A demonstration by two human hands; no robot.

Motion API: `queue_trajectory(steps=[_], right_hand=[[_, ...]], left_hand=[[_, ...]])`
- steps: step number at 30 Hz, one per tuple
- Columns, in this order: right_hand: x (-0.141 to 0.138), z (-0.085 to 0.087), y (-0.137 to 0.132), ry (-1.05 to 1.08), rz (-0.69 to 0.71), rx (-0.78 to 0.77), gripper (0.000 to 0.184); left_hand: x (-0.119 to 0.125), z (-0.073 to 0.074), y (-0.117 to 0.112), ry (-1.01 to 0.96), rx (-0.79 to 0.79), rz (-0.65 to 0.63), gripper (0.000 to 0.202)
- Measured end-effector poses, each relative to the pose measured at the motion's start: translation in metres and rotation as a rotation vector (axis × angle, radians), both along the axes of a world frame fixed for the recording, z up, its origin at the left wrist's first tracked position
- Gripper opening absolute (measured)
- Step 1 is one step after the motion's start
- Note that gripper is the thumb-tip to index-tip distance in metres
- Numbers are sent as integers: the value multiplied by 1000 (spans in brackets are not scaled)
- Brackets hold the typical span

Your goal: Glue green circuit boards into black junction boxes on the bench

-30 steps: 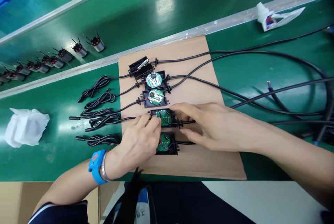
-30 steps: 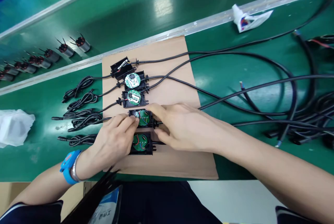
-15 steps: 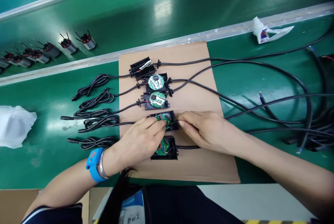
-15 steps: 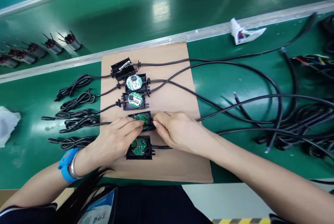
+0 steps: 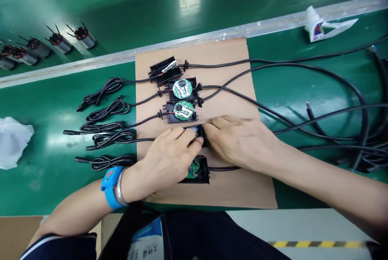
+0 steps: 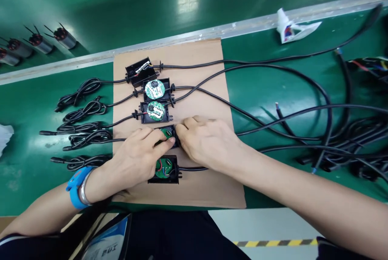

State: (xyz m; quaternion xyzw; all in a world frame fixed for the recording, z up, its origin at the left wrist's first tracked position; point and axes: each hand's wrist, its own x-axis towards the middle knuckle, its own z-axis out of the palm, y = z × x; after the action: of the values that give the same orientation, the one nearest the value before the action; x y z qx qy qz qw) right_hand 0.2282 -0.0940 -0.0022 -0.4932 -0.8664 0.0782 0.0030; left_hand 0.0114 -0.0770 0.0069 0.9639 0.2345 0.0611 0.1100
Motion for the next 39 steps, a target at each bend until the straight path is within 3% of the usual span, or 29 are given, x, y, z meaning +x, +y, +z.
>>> queue_trajectory(steps=[3, 6, 10, 20, 22, 25, 28, 30, 33, 36, 39], right_hand=[[6, -6, 0, 87, -11, -11, 22], [12, -13, 1, 317, -66, -17, 17], [13, -21, 1, 580, 13, 48, 11], [7, -38, -7, 377, 125, 343, 27], [8, -35, -9, 406, 142, 306, 28], [13, -21, -1, 491, 191, 100, 25], [18, -8, 26, 517, 108, 78, 22], [20, -9, 48, 444, 6, 163, 21], [19, -19, 68, 337, -52, 187, 20], [19, -21, 64, 372, -81, 246, 18], [21, -6, 47, 483, -9, 365, 13]], left_hand=[[-2, -3, 1, -19, -30, 7, 40], [-4, -5, 0, -23, -33, 15, 46], [0, -5, -4, 25, 4, 40, 49], [10, 0, -7, 71, -107, 151, 48], [9, 4, -12, 97, -137, 161, 48], [2, 11, -17, 89, -159, 131, 47], [-11, 15, -5, -73, -132, 129, 43], [-22, 13, 15, -131, -60, 233, 37], [-35, 6, 44, 11, 29, 411, 19], [-45, 4, 56, 69, -31, 451, 6], [-52, 15, 51, -13, -181, 502, 7]])
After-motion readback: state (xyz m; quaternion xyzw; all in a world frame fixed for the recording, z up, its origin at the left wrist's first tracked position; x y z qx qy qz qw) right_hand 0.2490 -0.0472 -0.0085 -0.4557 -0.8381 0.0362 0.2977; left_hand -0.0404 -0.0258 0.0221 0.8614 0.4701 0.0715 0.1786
